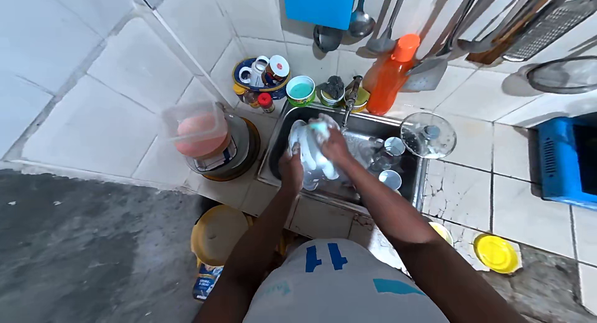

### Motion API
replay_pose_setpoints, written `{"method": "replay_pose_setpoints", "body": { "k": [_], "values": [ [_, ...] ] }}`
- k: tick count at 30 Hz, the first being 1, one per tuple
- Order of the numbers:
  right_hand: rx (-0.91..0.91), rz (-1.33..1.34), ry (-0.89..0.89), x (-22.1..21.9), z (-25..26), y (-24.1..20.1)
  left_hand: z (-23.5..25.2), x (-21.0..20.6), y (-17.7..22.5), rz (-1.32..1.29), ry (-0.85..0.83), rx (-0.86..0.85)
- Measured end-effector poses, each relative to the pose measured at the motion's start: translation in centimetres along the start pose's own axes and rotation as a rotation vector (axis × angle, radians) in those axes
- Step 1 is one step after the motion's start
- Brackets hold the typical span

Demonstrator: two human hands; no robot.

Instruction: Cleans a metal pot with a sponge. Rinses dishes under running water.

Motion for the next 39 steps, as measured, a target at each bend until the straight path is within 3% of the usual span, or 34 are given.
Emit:
{"method": "replay_pose_setpoints", "body": {
  "k": [3, 6, 8, 11, 14, 17, 19, 22, 24, 26, 29, 32, 34, 36, 39],
  "values": [
    [-0.314, 0.221, 0.013, 1.7, 3.2, 3.8, 0.3, 0.8, 0.2, -0.127, 0.047, 0.049],
    [-0.542, 0.315, 0.017, 0.3, -0.1, 7.6, 1.3, 1.5, -0.1, -0.204, 0.155, 0.097],
    [-0.471, 0.312, 0.033, -1.2, -3.8, 7.0, 2.2, 1.9, -0.6, -0.208, 0.194, 0.131],
    [-0.179, 0.226, -0.026, -2.5, -6.3, 4.1, 2.4, 2.2, -1.3, -0.112, 0.167, 0.168],
    [-0.026, 0.111, -0.087, -1.5, -4.4, 1.5, 2.7, 1.8, -0.5, -0.043, 0.066, 0.172],
    [0.097, 0.240, -0.013, -0.6, 0.0, 3.8, 2.3, 1.0, 0.5, 0.028, -0.111, 0.176],
    [-0.106, 0.264, 0.069, 0.5, 1.4, 6.6, 1.8, 0.8, 1.1, 0.016, -0.168, 0.163],
    [-0.578, 0.462, 0.041, 0.8, -0.7, 10.6, 1.7, 0.4, 0.4, -0.130, -0.073, 0.199],
    [-0.726, 0.697, 0.110, -0.6, -3.5, 12.3, 2.1, -0.2, -0.6, -0.291, 0.052, 0.275],
    [-0.763, 0.815, 0.221, -2.6, -5.6, 12.0, 2.3, -0.8, -1.2, -0.412, 0.154, 0.360],
    [-0.586, 0.494, 0.270, -3.7, -7.9, 8.8, 2.5, -1.5, -0.5, -0.457, 0.224, 0.443],
    [-0.032, 0.055, 0.132, -4.2, -8.8, 6.5, 3.1, -1.8, 0.2, -0.374, 0.230, 0.454],
    [0.212, -0.250, 0.046, -3.4, -7.7, 4.6, 3.3, -1.9, 0.3, -0.225, 0.172, 0.390],
    [0.179, -0.491, -0.172, -2.2, -5.4, 1.9, 3.1, -2.3, 0.7, -0.133, 0.090, 0.311],
    [0.098, -0.648, -0.200, -1.3, -1.3, -2.4, 1.9, -3.5, 1.2, -0.146, -0.057, 0.136]
  ]
}}
Point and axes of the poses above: each hand's wrist, its own z-axis towards the middle knuckle, its own x-axis out of the back of the hand, y = z × x, the point moved 4 cm from there along z, towards the middle knuckle, and after that the axes turned 10 degrees about -x, right-handed, at the moved point
